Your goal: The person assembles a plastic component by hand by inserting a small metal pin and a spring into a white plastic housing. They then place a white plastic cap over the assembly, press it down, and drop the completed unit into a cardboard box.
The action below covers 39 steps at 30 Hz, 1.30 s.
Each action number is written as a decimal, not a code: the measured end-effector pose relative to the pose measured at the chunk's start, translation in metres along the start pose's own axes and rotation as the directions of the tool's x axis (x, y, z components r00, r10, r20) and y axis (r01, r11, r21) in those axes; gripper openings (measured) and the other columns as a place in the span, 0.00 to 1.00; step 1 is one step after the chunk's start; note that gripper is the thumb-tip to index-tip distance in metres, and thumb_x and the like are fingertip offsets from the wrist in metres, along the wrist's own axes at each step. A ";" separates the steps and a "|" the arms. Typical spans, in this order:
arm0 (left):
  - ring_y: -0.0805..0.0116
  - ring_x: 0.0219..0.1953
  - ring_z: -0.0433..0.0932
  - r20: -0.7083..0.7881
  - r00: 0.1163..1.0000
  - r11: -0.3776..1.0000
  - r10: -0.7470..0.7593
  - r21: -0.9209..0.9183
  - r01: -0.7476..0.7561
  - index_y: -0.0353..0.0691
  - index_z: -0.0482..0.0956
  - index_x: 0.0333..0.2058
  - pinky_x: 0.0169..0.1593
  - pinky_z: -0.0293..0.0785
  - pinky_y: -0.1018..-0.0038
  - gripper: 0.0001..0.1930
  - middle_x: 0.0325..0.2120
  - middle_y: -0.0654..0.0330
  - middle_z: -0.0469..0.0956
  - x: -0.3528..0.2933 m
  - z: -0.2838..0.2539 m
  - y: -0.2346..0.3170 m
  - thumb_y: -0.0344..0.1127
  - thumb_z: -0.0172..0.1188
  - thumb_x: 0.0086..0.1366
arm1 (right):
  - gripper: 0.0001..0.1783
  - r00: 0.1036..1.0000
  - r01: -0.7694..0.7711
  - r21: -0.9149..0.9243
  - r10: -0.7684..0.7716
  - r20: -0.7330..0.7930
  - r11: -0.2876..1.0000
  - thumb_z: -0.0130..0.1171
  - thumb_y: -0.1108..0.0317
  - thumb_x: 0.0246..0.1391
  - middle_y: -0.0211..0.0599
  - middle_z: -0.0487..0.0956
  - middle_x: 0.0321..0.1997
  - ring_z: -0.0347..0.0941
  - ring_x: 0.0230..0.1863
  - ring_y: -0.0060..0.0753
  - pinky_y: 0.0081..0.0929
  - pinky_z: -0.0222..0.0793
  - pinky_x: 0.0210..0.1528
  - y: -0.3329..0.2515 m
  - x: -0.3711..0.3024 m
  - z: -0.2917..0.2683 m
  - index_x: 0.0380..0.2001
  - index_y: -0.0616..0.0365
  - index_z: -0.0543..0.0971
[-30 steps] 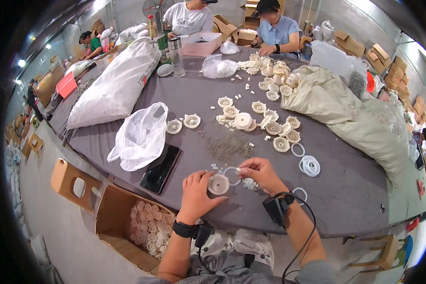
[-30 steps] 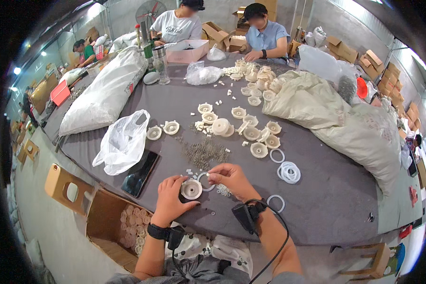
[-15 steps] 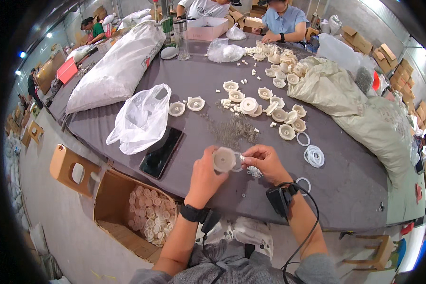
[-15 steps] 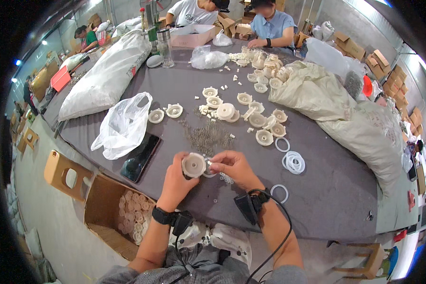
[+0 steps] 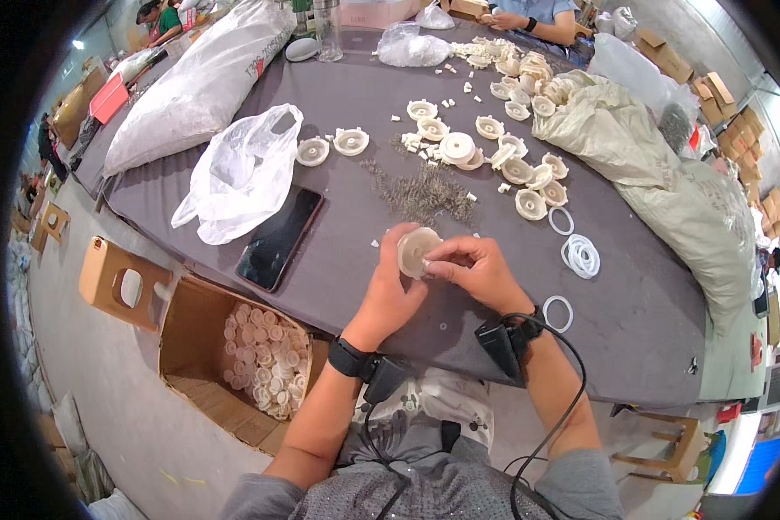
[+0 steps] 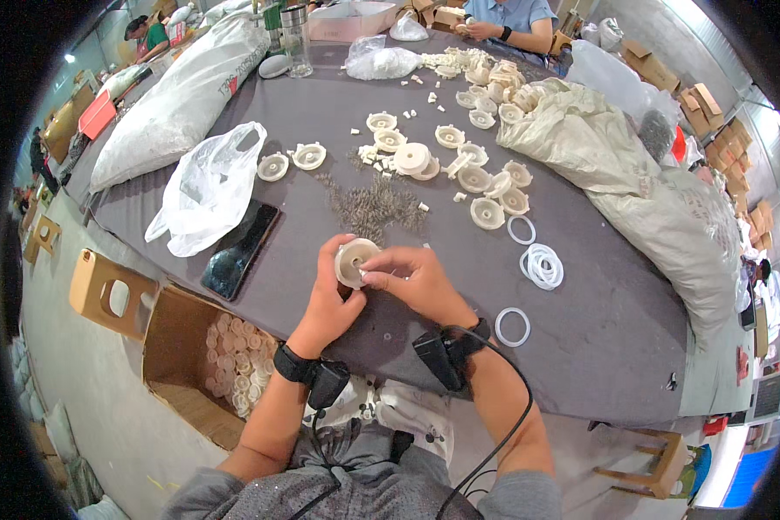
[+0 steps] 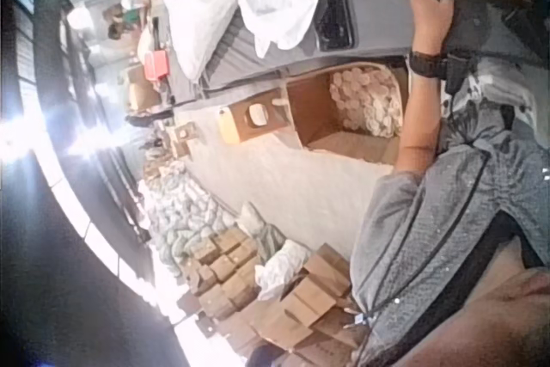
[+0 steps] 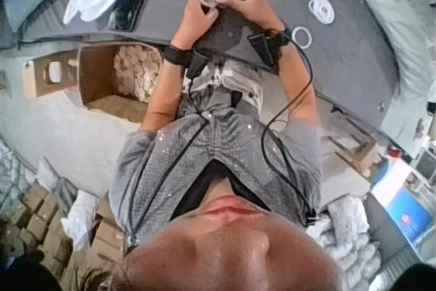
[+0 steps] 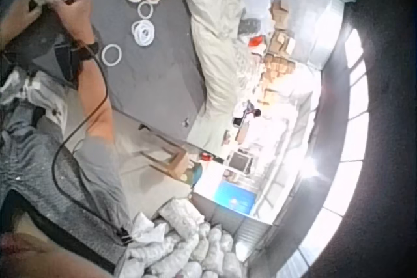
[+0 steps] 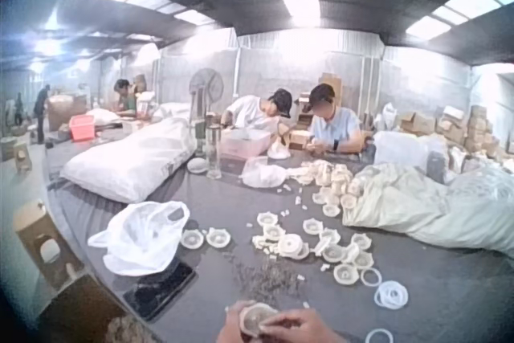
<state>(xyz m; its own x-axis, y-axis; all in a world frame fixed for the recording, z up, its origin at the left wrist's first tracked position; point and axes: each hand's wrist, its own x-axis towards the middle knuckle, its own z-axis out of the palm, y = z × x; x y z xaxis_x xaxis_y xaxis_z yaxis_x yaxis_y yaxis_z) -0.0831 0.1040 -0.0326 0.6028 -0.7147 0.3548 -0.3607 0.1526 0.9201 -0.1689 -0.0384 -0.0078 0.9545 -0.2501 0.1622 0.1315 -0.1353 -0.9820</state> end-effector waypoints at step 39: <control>0.68 0.42 0.70 -0.017 0.997 0.997 -0.072 0.022 0.072 0.34 0.67 0.48 0.47 0.64 0.76 0.19 0.39 0.56 0.72 0.001 -0.005 -0.006 0.21 0.48 0.54 | 0.07 0.990 -0.086 -0.091 0.075 -0.118 0.992 0.55 0.73 0.49 0.35 0.78 0.30 0.74 0.31 0.21 0.18 0.71 0.34 -0.006 0.000 0.016 0.32 0.65 0.75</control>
<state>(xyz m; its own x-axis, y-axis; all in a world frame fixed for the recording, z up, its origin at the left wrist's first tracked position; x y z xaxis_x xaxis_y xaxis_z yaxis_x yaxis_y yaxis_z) -0.0767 0.1060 -0.0374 0.6390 -0.7123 0.2905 -0.3316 0.0857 0.9395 -0.1655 -0.0223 -0.0038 0.9235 -0.3709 0.0980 0.0238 -0.1995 -0.9796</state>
